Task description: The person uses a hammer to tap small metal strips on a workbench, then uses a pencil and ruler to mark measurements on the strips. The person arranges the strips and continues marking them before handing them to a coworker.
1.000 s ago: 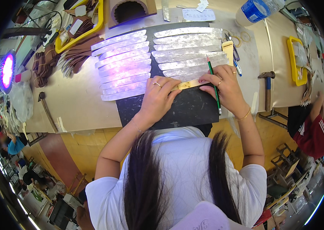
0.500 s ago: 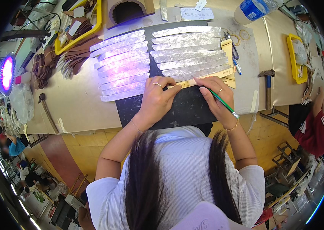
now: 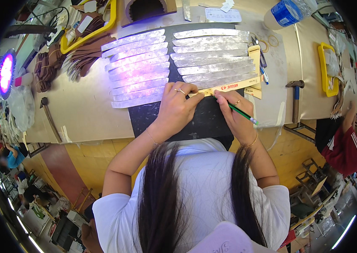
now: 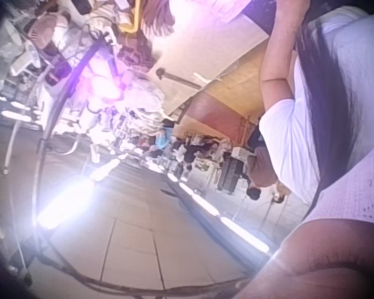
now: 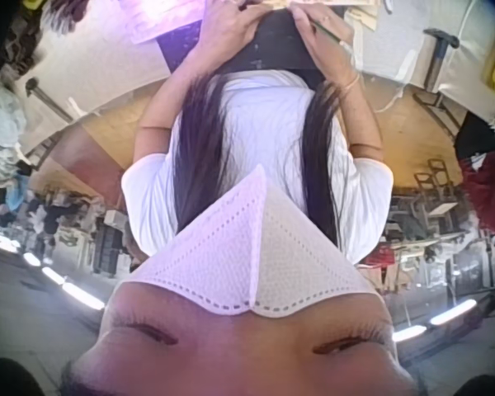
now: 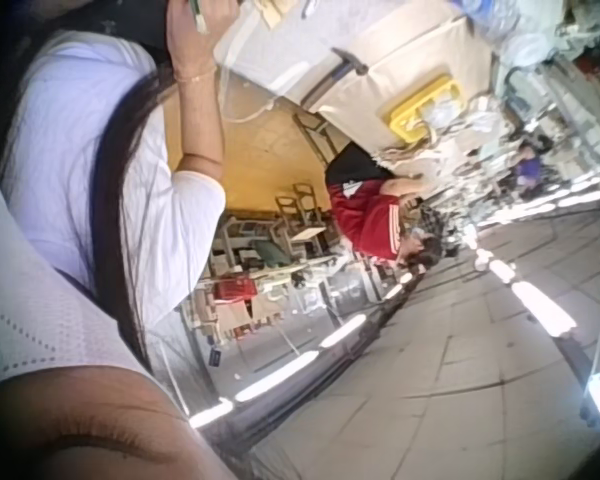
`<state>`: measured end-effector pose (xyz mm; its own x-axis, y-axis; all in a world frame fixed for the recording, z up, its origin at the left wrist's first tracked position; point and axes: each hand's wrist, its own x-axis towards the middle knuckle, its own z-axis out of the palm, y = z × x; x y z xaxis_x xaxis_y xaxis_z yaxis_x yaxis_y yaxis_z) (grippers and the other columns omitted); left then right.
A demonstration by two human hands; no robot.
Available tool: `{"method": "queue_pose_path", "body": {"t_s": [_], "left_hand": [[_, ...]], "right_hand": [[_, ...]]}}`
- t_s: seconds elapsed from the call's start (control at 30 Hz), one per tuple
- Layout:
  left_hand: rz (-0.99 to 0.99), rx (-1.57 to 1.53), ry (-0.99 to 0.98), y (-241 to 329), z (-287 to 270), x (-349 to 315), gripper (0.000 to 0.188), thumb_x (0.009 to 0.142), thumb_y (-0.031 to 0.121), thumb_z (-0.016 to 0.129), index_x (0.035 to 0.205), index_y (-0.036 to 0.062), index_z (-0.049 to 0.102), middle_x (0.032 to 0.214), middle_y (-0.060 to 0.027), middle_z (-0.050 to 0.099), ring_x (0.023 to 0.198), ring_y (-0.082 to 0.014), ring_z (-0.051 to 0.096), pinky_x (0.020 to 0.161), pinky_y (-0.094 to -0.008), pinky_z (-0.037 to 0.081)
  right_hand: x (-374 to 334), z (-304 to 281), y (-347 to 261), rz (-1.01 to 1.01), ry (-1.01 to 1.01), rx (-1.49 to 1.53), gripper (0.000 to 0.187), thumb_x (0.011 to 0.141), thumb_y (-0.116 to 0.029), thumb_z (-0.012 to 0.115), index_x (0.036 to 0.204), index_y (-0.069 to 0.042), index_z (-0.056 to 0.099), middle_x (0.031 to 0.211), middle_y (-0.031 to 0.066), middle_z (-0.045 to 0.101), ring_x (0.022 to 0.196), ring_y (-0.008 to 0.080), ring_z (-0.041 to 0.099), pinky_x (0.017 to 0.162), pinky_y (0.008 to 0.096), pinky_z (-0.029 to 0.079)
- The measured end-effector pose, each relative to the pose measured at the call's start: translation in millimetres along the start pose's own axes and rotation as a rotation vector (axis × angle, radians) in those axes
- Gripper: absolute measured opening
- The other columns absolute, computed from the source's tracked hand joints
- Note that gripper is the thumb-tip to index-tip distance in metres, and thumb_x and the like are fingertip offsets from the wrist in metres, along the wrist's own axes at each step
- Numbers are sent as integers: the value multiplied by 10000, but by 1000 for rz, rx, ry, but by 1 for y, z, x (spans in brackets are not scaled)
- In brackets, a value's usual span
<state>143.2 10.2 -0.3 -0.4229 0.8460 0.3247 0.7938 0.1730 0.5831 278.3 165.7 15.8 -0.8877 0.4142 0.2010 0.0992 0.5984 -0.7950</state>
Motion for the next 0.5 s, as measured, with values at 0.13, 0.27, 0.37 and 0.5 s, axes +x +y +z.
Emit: {"method": "queue_pose_path", "body": {"t_s": [0.13,0.27,0.37,0.5], "left_hand": [[2,-3,-3,0,0,-1,253,707,8,746,944,96,731,944,-22,639,875,-220,592,798,-374,415],[1,-10,-8,0,0,0,253,705,8,747,943,92,730,947,-24,639,878,-223,592,796,-372,417],[-7,-15,-13,1,-2,1,239,712,10,754,936,89,730,945,-26,640,875,-224,591,789,-368,418],[-43,-70,23,5,-7,0,200,734,18,769,920,83,732,938,-26,644,865,-218,585,776,-357,418]], "right_hand": [[3,2,-4,26,18,-38,86,897,-85,704,927,-7,683,820,129,697,673,293,671,613,338,528],[5,1,-7,112,-8,-18,78,901,-79,697,906,-3,678,842,149,700,675,302,673,603,327,526],[2,2,-5,124,26,49,86,928,-79,675,927,5,692,844,143,707,688,255,686,620,309,526],[0,-7,-12,232,117,252,169,991,-99,601,993,34,706,885,123,718,769,180,685,706,279,520]]}}
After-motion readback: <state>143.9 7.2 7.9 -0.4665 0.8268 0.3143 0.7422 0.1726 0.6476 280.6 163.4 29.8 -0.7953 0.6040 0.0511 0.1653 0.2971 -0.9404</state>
